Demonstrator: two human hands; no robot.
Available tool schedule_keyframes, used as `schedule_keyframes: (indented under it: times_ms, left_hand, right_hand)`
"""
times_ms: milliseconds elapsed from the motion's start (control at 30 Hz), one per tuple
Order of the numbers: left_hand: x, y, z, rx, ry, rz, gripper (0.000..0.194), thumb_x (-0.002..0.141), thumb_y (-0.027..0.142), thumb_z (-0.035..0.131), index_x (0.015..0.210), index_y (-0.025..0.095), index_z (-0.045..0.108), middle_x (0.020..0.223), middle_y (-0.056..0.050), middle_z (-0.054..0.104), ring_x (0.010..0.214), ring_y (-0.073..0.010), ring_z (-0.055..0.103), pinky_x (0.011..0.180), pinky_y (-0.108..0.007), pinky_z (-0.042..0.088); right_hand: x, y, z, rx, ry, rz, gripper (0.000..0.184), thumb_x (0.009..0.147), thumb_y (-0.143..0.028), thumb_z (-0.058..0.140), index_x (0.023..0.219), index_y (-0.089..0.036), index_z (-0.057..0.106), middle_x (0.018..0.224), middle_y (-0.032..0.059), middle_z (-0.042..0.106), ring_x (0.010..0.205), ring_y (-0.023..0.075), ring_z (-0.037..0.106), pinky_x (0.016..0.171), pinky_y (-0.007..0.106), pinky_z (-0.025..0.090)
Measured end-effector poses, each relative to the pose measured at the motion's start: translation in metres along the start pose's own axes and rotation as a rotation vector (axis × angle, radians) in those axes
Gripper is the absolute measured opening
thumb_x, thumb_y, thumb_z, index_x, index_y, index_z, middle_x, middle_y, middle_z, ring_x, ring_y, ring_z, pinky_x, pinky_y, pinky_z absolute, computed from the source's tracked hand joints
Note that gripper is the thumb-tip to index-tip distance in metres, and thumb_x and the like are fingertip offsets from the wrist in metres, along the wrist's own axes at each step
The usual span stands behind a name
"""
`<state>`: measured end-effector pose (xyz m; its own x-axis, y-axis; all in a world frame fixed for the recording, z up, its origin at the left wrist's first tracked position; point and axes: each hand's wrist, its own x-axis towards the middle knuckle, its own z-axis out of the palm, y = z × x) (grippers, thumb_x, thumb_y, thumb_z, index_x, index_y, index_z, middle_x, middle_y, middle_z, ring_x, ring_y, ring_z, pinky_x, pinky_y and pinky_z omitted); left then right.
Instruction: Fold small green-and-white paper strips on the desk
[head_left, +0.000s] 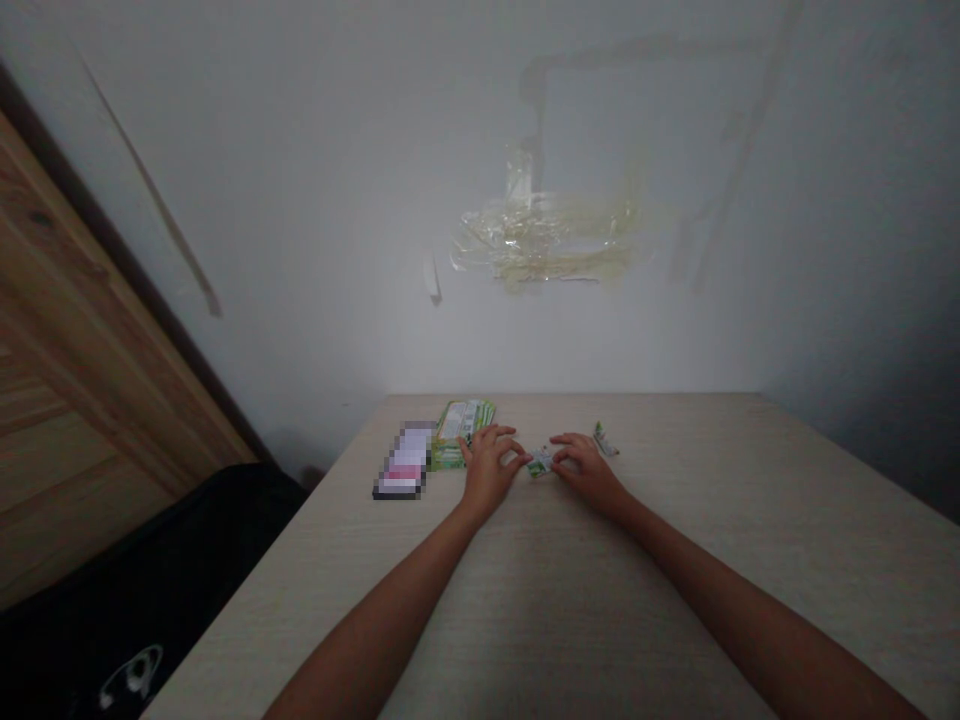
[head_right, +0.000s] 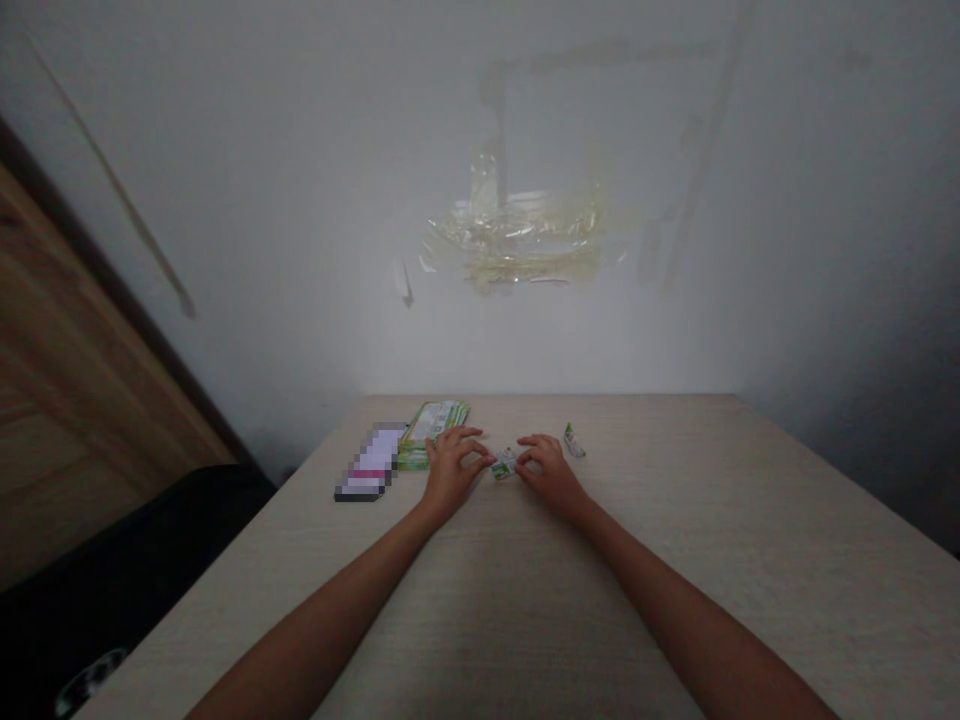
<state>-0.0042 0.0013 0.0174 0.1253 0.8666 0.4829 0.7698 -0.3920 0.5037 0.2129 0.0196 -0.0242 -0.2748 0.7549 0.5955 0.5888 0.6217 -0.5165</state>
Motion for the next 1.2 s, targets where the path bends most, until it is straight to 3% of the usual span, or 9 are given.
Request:
schedule_keyframes:
  times_ms: [267, 500, 833, 1200]
  left_hand:
    - [0.000, 0.000, 0.005, -0.005, 0.016, 0.043, 0.008, 0.085, 0.030, 0.064, 0.081, 0.029, 0.071, 0.128, 0.000, 0.060, 0.131, -0.0254, 0.040, 0.114, -0.061, 0.007]
    - [0.000, -0.002, 0.004, 0.022, 0.020, 0.068, 0.010, 0.085, 0.031, 0.063, 0.082, 0.029, 0.072, 0.129, 0.000, 0.059, 0.130, -0.0246, 0.039, 0.115, -0.057, 0.010]
    - [0.002, -0.006, 0.001, 0.032, 0.036, 0.100, 0.003, 0.080, 0.032, 0.071, 0.081, 0.033, 0.074, 0.127, 0.002, 0.060, 0.132, -0.0254, 0.037, 0.114, -0.061, 0.005]
    - [0.005, -0.017, 0.002, 0.049, -0.054, 0.099, 0.005, 0.074, 0.032, 0.077, 0.079, 0.035, 0.076, 0.130, 0.003, 0.058, 0.132, -0.0286, 0.035, 0.112, -0.064, 0.005]
  right_hand:
    - [0.000, -0.008, -0.001, -0.061, 0.043, -0.048, 0.011, 0.089, -0.018, 0.051, 0.086, -0.021, 0.061, 0.115, 0.0103, 0.063, 0.117, 0.0258, 0.050, 0.104, 0.050, 0.037]
    - [0.001, -0.010, -0.004, -0.134, 0.054, -0.054, 0.012, 0.091, -0.025, 0.052, 0.090, -0.023, 0.064, 0.114, 0.0088, 0.065, 0.119, 0.0276, 0.049, 0.104, 0.052, 0.036]
    - [0.002, -0.011, -0.011, -0.247, -0.003, -0.164, 0.012, 0.092, -0.023, 0.053, 0.094, -0.023, 0.065, 0.105, 0.0052, 0.071, 0.117, 0.0246, 0.054, 0.109, 0.051, 0.027]
    - [0.000, -0.007, -0.010, -0.220, -0.051, -0.139, 0.012, 0.089, -0.021, 0.057, 0.092, -0.025, 0.068, 0.097, 0.0019, 0.073, 0.110, 0.0231, 0.059, 0.109, 0.051, 0.024]
